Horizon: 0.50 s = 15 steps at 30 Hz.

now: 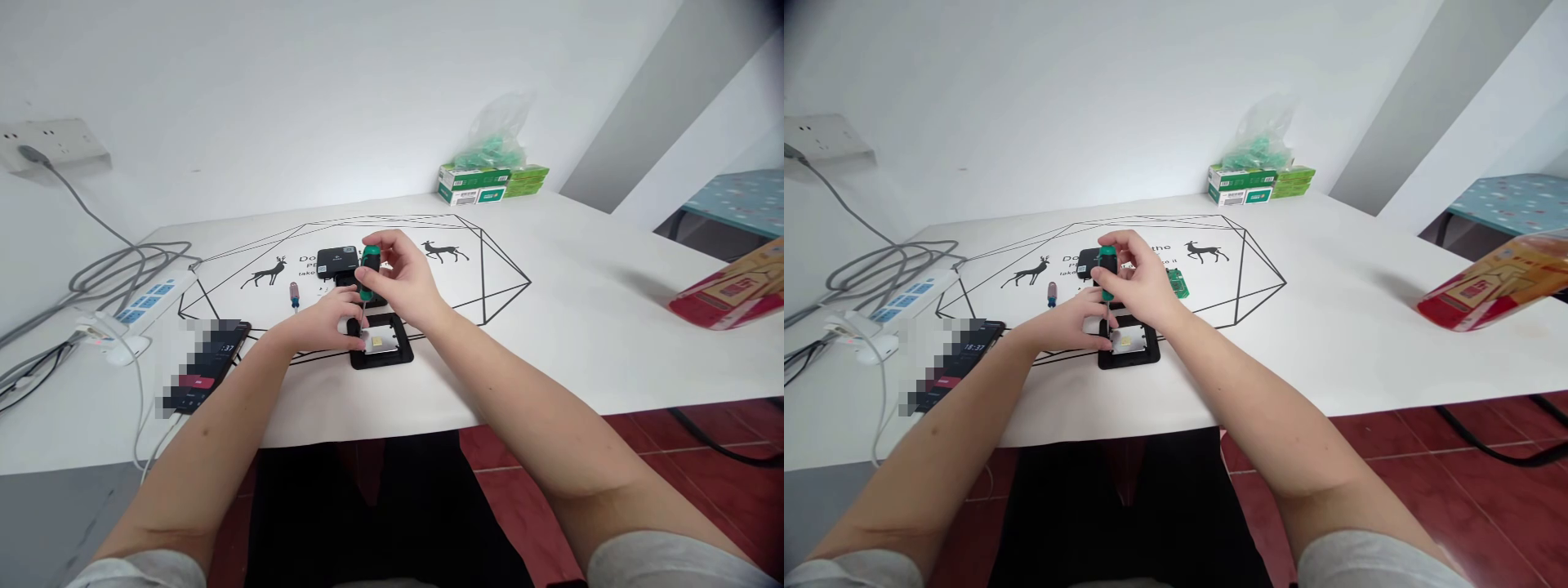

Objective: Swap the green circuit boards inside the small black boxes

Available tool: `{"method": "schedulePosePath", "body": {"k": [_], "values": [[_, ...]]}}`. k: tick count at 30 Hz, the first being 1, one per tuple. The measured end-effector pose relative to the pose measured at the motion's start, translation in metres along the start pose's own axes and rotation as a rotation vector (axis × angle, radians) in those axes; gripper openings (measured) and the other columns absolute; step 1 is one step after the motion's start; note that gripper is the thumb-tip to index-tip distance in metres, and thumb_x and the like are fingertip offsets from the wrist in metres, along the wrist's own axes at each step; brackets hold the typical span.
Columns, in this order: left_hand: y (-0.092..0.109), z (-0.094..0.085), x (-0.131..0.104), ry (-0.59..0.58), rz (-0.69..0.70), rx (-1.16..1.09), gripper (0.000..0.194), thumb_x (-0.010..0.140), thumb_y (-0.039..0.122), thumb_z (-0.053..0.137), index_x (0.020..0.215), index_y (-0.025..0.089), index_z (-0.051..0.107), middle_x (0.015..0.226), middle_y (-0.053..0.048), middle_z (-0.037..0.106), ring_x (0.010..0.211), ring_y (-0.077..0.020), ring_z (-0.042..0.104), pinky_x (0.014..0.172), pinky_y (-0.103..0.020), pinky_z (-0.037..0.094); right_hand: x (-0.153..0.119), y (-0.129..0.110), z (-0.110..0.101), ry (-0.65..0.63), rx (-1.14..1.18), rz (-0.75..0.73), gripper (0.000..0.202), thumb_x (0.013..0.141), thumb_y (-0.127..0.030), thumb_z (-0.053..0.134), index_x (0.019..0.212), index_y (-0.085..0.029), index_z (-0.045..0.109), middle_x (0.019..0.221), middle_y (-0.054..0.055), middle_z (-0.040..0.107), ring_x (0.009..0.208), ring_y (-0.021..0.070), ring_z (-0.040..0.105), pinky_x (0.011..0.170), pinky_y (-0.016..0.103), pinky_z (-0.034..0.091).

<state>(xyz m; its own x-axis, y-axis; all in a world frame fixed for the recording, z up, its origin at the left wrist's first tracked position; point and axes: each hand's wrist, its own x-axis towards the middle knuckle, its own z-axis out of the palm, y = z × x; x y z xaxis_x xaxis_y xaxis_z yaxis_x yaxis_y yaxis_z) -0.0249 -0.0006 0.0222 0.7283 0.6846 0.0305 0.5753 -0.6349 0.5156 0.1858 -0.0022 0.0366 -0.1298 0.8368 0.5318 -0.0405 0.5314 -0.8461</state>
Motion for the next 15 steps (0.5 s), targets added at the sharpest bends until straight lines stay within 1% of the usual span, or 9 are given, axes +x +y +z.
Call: {"method": "schedulePosePath", "body": {"k": [1, 3, 5, 7, 9, 10, 11, 13, 15], "values": [[0.001, 0.0, 0.0, 0.005, 0.009, -0.008, 0.022, 0.091, 0.05, 0.08, 0.095, 0.029, 0.082, 0.155, -0.007, 0.064, 0.159, -0.0389, 0.041, 0.131, -0.06, 0.038, 0.001, 0.001, 0.0, 0.026, 0.003, -0.014, 0.038, 0.082, -0.037, 0.079, 0.116, -0.03, 0.063, 0.111, 0.004, 0.061, 0.098, 0.0219, 0.058, 0.072, 0.035, 0.057], [0.0, 0.0, 0.0, 0.024, 0.035, -0.009, 0.023, 0.096, 0.046, 0.073, 0.084, 0.027, 0.078, 0.153, -0.007, 0.067, 0.156, -0.0364, 0.045, 0.13, -0.058, 0.039, 0.002, 0.002, -0.001, 0.064, 0.016, -0.035, 0.036, 0.082, -0.035, 0.079, 0.114, -0.03, 0.064, 0.114, 0.005, 0.062, 0.098, 0.0213, 0.057, 0.071, 0.035, 0.055], [-0.004, 0.001, 0.001, 0.06, 0.05, 0.02, 0.022, 0.098, 0.043, 0.069, 0.085, 0.026, 0.077, 0.149, -0.008, 0.071, 0.153, -0.0348, 0.049, 0.128, -0.057, 0.041, 0.003, 0.003, -0.001, 0.108, 0.024, -0.047, 0.036, 0.082, -0.033, 0.079, 0.114, -0.03, 0.064, 0.114, 0.004, 0.062, 0.097, 0.0206, 0.057, 0.07, 0.034, 0.054], [-0.011, 0.0, 0.003, 0.121, 0.026, 0.092, 0.018, 0.099, 0.038, 0.067, 0.091, 0.027, 0.078, 0.143, -0.007, 0.074, 0.151, -0.0341, 0.051, 0.126, -0.057, 0.041, 0.004, 0.005, -0.002, 0.168, 0.015, -0.047, 0.037, 0.082, -0.033, 0.08, 0.115, -0.03, 0.064, 0.113, 0.004, 0.061, 0.096, 0.0203, 0.057, 0.069, 0.034, 0.053], [-0.021, -0.002, 0.005, 0.213, -0.057, 0.214, 0.017, 0.1, 0.031, 0.064, 0.096, 0.026, 0.079, 0.139, -0.008, 0.076, 0.148, -0.0355, 0.053, 0.125, -0.059, 0.04, 0.006, 0.007, -0.003, 0.219, -0.009, -0.041, 0.037, 0.083, -0.033, 0.079, 0.117, -0.03, 0.063, 0.111, 0.004, 0.061, 0.097, 0.0203, 0.057, 0.07, 0.033, 0.054], [-0.027, -0.004, 0.005, 0.255, -0.121, 0.276, 0.016, 0.099, 0.027, 0.063, 0.096, 0.025, 0.079, 0.136, -0.01, 0.077, 0.144, -0.0366, 0.056, 0.124, -0.06, 0.041, 0.006, 0.008, -0.004, 0.231, -0.022, -0.04, 0.037, 0.084, -0.032, 0.079, 0.118, -0.031, 0.063, 0.11, 0.003, 0.06, 0.097, 0.0204, 0.058, 0.07, 0.033, 0.055], [-0.033, -0.005, 0.006, 0.309, -0.197, 0.328, 0.018, 0.099, 0.024, 0.062, 0.098, 0.024, 0.08, 0.136, -0.011, 0.076, 0.141, -0.0376, 0.058, 0.12, -0.061, 0.042, 0.007, 0.008, -0.005, 0.236, -0.034, -0.04, 0.037, 0.085, -0.033, 0.079, 0.118, -0.031, 0.062, 0.109, 0.003, 0.06, 0.098, 0.0204, 0.058, 0.07, 0.033, 0.055], [-0.045, -0.006, 0.007, 0.385, -0.325, 0.401, 0.024, 0.102, 0.022, 0.057, 0.104, 0.023, 0.081, 0.135, -0.013, 0.076, 0.139, -0.0401, 0.057, 0.115, -0.064, 0.045, 0.007, 0.009, -0.006, 0.23, -0.056, -0.04, 0.036, 0.086, -0.032, 0.078, 0.119, -0.031, 0.062, 0.109, 0.003, 0.06, 0.099, 0.0205, 0.058, 0.071, 0.033, 0.056], [-0.054, -0.006, 0.008, 0.412, -0.42, 0.449, 0.024, 0.1, 0.02, 0.058, 0.104, 0.024, 0.082, 0.135, -0.014, 0.076, 0.139, -0.0425, 0.056, 0.113, -0.065, 0.045, 0.007, 0.009, -0.005, 0.222, -0.076, -0.041, 0.035, 0.086, -0.031, 0.077, 0.118, -0.031, 0.062, 0.108, 0.003, 0.06, 0.098, 0.0204, 0.058, 0.072, 0.033, 0.055]]}}
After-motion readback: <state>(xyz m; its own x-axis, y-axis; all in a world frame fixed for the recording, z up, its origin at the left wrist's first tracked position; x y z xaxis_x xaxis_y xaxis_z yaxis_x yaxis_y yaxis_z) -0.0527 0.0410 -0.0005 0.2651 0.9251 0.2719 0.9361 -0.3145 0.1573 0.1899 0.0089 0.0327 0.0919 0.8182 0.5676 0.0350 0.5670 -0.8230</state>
